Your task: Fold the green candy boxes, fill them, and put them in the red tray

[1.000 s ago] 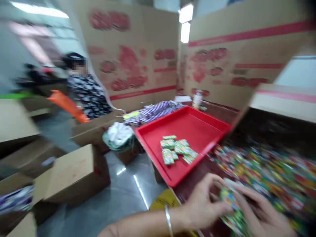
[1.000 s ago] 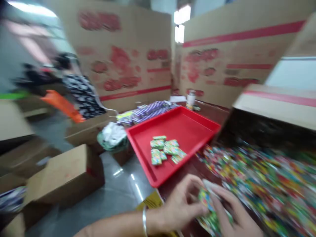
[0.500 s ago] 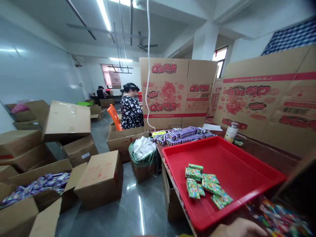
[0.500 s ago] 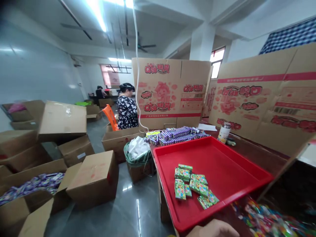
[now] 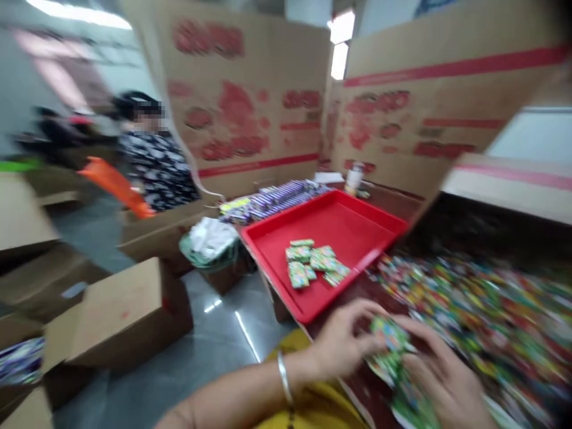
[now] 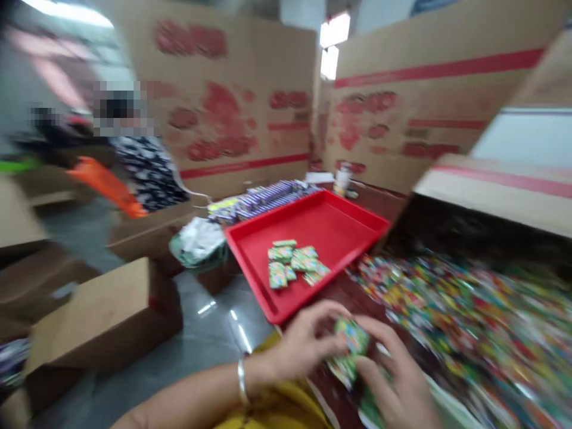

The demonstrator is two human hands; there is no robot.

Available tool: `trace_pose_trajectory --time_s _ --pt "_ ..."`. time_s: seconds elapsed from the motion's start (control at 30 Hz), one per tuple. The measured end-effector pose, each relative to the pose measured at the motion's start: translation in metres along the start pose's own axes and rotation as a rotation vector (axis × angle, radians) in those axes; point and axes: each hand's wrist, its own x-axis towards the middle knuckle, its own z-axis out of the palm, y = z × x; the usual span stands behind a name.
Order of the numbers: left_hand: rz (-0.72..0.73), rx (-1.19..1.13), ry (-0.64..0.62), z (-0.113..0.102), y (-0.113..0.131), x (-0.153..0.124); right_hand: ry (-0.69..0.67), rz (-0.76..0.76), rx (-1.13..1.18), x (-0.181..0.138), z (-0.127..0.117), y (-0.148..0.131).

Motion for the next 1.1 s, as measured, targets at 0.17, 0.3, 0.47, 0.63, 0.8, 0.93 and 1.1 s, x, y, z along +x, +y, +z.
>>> trace_pose_trajectory --time_s 0.17,0.3,0.47,0.63,0.8,0.93,1.1 --pt "-0.092 -0.223 -0.075 0.011 -0.014 0.012 -0.170 -0.066 -0.216 -0.019 -0.016 0.002" --pt "-0.077 0.001 -0.140 0.002 -0.011 0.020 -0.225 -0.010 -0.131 -0.014 -0.021 0.010" --pt "0.246 0.814 0.223 -0.060 0.027 0.059 -0.006 0.263 -0.245 -0.002 -0.066 0.055" --pt "0.455 1.117 0.160 -0.056 0.015 0.068 -0.262 0.176 -0.582 -0.011 -0.081 0.090" --pt "0.393 0.999 -0.323 0.020 -0.065 0.031 -0.286 0.116 -0.689 -0.020 -0.058 0.091" --pt "0.292 1.000 -0.352 0.040 -0.097 0.022 -0.246 0.080 -0.604 -0.020 -0.051 0.092" --pt "0.295 0.927 -0.315 0.038 -0.087 0.019 0.105 0.295 -0.212 -0.017 -0.048 0.086"
